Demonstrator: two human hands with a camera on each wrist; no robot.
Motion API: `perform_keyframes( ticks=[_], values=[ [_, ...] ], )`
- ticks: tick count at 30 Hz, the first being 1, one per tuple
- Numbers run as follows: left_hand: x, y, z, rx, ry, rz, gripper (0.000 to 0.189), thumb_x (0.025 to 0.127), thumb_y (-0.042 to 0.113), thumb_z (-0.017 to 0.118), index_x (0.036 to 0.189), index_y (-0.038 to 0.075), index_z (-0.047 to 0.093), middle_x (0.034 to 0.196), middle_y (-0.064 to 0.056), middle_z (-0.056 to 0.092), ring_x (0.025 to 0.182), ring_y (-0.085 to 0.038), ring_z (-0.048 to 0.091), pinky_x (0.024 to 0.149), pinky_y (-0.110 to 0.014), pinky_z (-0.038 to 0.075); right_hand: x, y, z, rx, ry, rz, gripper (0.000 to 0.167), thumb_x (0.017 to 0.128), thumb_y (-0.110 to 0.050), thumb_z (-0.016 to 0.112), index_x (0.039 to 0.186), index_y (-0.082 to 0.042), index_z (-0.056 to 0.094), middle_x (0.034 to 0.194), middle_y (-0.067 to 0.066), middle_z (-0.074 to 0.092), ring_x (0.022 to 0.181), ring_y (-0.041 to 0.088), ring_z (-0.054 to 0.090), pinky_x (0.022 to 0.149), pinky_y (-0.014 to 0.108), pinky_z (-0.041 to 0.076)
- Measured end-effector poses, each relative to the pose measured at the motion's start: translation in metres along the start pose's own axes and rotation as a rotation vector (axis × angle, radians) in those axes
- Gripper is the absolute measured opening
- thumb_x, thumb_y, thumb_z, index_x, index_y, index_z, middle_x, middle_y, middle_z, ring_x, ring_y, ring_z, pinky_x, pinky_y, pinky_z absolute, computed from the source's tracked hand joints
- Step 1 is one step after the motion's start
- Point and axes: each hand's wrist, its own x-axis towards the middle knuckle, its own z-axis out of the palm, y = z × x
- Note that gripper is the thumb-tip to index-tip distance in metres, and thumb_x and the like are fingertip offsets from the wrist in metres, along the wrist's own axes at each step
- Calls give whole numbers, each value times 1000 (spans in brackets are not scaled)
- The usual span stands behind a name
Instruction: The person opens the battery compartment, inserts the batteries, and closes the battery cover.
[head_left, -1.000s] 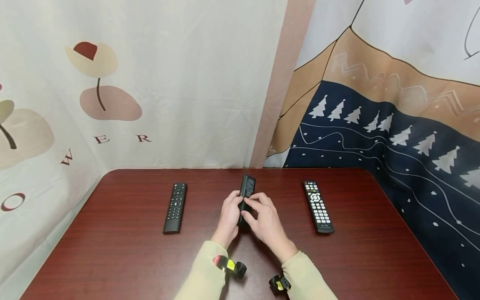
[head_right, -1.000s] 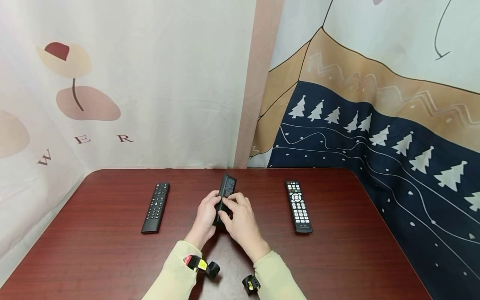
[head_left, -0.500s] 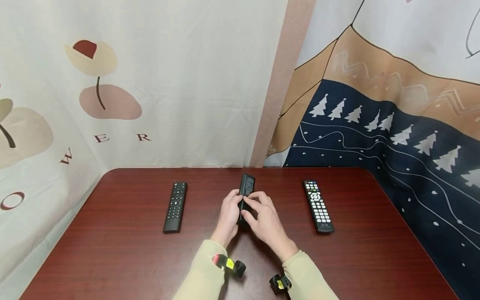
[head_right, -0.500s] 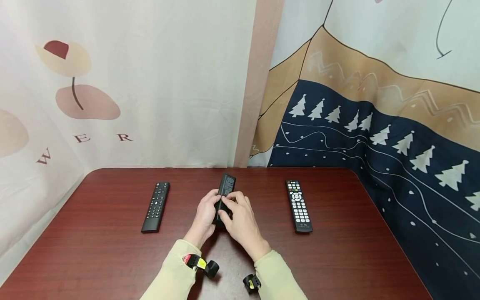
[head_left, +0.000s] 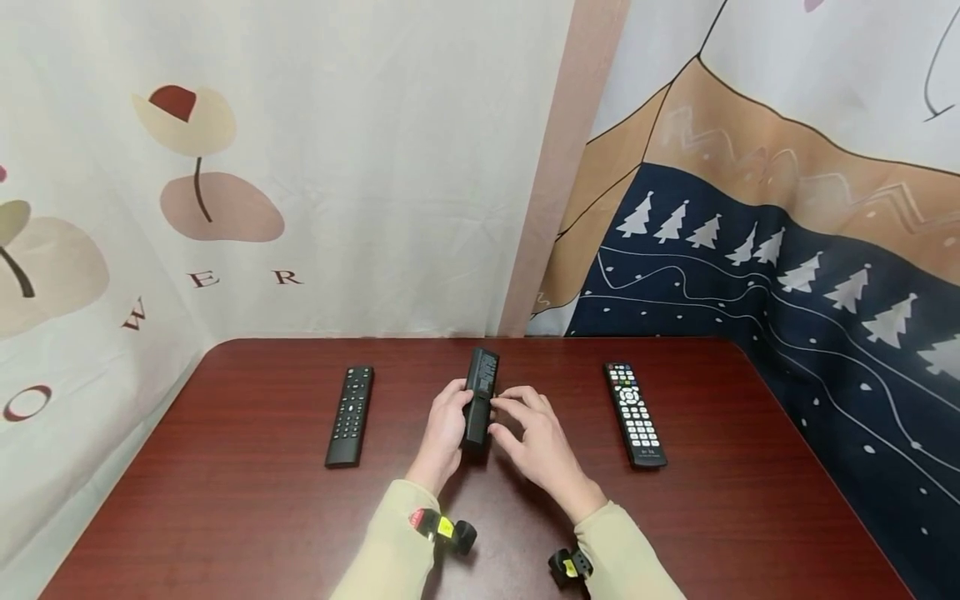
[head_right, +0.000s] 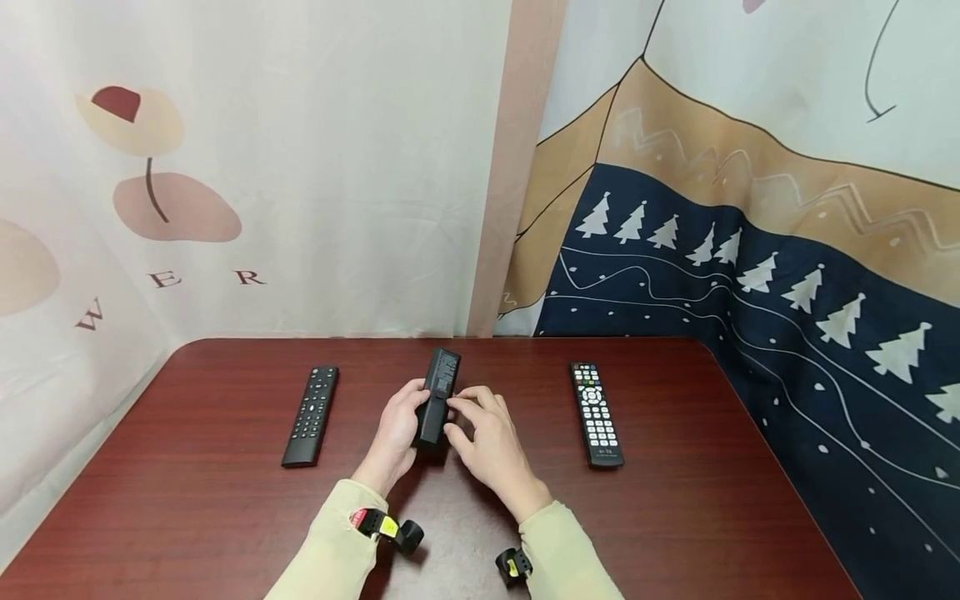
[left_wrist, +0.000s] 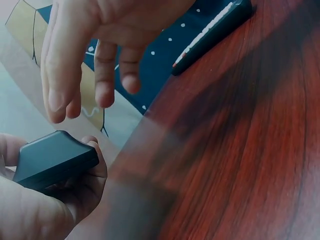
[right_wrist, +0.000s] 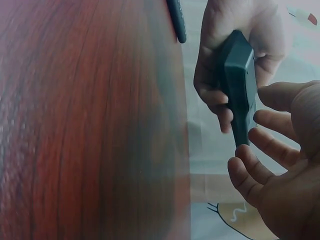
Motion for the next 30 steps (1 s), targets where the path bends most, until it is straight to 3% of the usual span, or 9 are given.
perform_keyframes(
  ticks=[13, 30],
  values=[
    [-2, 13, -11, 74, 44, -15, 33, 106, 10, 37, 131, -5, 54, 117, -30, 63, 80, -21, 68, 66, -34, 56, -3, 11, -8, -41, 3, 13, 31, 89, -10, 79, 120, -9, 75, 120, 6, 65, 108, 25, 60, 84, 40, 53],
    [-4, 34, -46, 202, 103, -16, 36, 107, 11, 37, 136, -2, 54, 129, -32, 59, 88, -23, 67, 70, -31, 54, -5, 19, -17, -58, 7, 33, 30, 89, -8, 78, 119, -7, 75, 119, 7, 65, 105, 26, 59, 85, 45, 51]
  ],
)
